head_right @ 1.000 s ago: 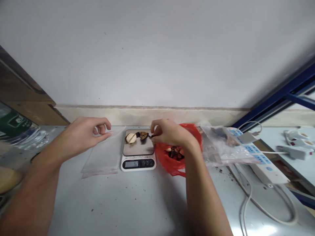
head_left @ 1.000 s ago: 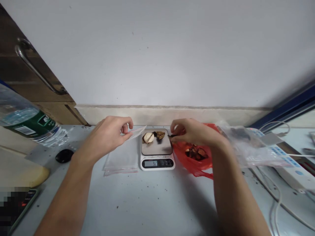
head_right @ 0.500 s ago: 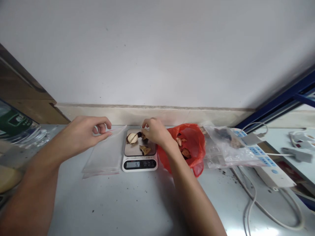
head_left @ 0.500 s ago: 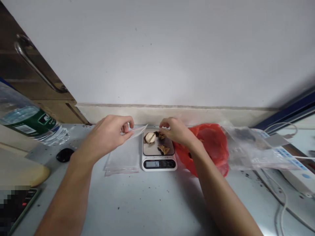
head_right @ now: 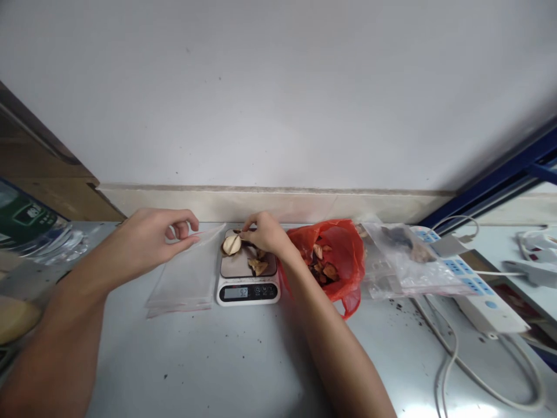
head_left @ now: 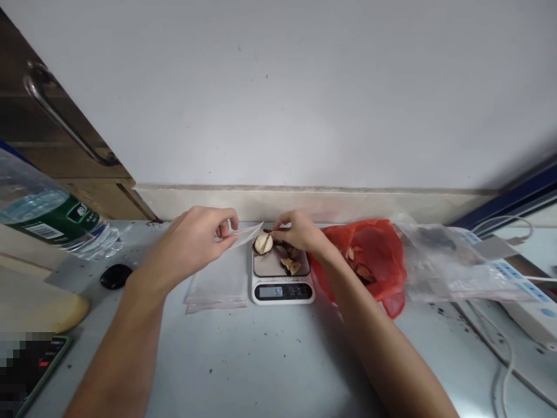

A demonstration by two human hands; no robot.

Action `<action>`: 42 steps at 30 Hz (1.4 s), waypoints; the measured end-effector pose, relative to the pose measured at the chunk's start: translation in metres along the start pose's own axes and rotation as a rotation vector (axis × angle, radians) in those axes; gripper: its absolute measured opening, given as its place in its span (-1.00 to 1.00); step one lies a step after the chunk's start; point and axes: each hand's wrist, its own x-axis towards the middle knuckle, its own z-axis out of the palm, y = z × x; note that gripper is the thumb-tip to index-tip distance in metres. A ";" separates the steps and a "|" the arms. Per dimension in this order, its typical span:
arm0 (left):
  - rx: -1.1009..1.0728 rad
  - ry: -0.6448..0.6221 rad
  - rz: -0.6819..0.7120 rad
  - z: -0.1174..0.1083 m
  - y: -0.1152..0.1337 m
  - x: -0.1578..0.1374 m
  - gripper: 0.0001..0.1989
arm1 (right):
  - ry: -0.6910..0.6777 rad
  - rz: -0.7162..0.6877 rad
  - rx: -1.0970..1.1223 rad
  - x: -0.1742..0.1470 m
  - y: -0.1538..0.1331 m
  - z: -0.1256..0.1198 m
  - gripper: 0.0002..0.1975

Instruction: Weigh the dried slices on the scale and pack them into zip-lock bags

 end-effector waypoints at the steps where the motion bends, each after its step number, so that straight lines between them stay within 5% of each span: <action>1: -0.008 0.000 0.001 0.000 0.000 0.000 -0.85 | 0.011 0.003 0.025 0.000 0.000 -0.002 -0.94; 9: -0.034 -0.003 -0.015 -0.002 0.001 0.000 -0.85 | 0.105 -0.037 0.307 -0.024 0.006 -0.054 -0.83; 14: -0.048 -0.032 -0.032 -0.007 0.004 -0.002 -0.82 | 0.102 0.001 0.029 -0.061 0.012 -0.099 -0.79; 19: -0.041 -0.030 -0.022 -0.008 0.004 -0.003 -0.83 | 0.104 0.195 -0.288 -0.087 0.024 -0.122 -0.86; 24: -0.051 -0.014 -0.017 -0.006 0.003 -0.003 -0.84 | 0.207 -0.015 -0.218 -0.081 0.000 -0.101 -0.77; 29: -0.093 -0.004 -0.003 -0.003 0.007 0.000 -0.80 | -0.081 -0.347 0.013 -0.058 -0.037 -0.048 -0.73; 33: -0.105 0.041 0.016 -0.004 0.012 0.000 -0.80 | -0.155 -0.372 0.025 -0.042 -0.045 -0.018 -0.76; 37: -0.095 0.247 0.070 -0.008 0.019 -0.004 -0.79 | 0.060 -0.275 0.080 -0.035 -0.042 -0.009 -0.80; 39: -0.135 0.243 0.157 -0.009 0.020 -0.005 -0.61 | 0.186 -0.265 0.176 -0.035 -0.043 -0.009 -0.85; 42: -0.203 0.040 0.257 -0.006 0.017 -0.006 0.02 | 0.203 -0.312 0.347 -0.036 -0.044 -0.012 -0.90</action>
